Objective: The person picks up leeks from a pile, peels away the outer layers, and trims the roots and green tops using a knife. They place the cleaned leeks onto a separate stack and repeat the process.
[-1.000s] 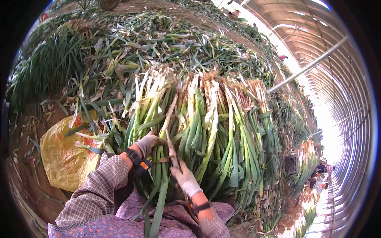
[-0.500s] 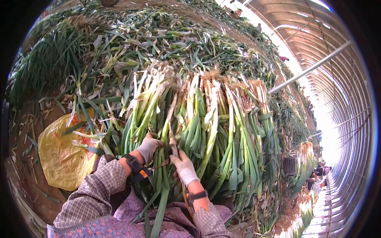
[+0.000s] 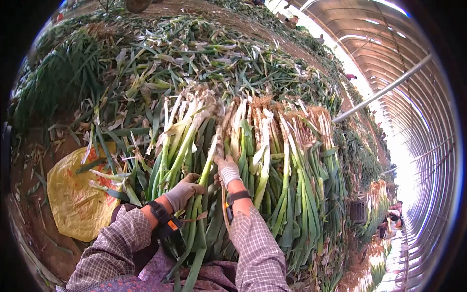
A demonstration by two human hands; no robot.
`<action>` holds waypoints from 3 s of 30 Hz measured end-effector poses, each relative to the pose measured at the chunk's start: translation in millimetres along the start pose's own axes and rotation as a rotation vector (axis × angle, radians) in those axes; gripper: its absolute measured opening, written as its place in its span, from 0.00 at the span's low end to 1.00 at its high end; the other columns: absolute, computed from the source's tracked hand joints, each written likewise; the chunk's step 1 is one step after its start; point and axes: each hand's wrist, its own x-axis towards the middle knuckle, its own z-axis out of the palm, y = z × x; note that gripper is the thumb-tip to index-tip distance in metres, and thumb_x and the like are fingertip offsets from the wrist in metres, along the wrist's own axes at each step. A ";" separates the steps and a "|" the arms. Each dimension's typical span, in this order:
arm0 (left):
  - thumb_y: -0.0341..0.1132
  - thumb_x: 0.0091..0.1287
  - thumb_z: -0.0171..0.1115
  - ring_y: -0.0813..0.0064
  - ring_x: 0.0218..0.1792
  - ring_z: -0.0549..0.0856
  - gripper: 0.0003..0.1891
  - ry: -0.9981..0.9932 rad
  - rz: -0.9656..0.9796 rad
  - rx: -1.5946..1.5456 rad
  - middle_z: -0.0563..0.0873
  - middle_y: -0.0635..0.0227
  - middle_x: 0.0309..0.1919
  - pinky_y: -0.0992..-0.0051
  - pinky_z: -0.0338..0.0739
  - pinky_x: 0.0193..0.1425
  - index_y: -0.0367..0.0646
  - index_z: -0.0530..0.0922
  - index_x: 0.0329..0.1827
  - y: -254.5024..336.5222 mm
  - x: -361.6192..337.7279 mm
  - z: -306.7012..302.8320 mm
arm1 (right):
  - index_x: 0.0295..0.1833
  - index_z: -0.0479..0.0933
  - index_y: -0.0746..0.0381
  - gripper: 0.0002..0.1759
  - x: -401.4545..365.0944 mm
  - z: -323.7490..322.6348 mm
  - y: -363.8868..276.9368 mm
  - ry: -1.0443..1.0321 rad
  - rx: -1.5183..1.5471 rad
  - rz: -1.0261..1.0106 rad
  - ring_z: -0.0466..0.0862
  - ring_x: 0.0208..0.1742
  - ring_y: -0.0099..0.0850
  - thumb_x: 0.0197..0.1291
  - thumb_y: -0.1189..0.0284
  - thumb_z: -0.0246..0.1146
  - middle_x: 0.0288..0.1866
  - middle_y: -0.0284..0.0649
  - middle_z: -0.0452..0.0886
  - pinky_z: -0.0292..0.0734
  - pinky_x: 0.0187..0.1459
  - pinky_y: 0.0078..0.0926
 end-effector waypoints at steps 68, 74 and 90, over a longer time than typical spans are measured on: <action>0.50 0.73 0.51 0.64 0.30 0.85 0.21 0.180 0.022 -0.352 0.84 0.59 0.34 0.61 0.84 0.33 0.39 0.76 0.50 -22.3 45.2 -1.8 | 0.66 0.70 0.65 0.33 -104.8 -3.2 85.3 -0.016 -0.187 -0.274 0.83 0.52 0.45 0.61 0.56 0.65 0.50 0.59 0.82 0.73 0.56 0.31; 0.30 0.65 0.62 0.76 0.26 0.81 0.18 0.140 0.170 0.106 0.81 0.67 0.32 0.74 0.77 0.25 0.41 0.73 0.57 -8.0 32.6 4.6 | 0.60 0.73 0.56 0.24 4.7 11.5 44.4 0.006 0.015 -0.159 0.67 0.11 0.27 0.64 0.56 0.64 0.19 0.33 0.68 0.62 0.11 0.29; 0.30 0.57 0.66 0.48 0.60 0.76 0.27 0.710 0.892 1.384 0.77 0.50 0.57 0.60 0.72 0.64 0.42 0.73 0.63 44.5 30.5 -2.3 | 0.62 0.66 0.54 0.21 -176.9 -167.5 176.0 0.061 0.669 -0.040 0.70 0.09 0.27 0.69 0.59 0.59 0.29 0.35 0.75 0.67 0.09 0.25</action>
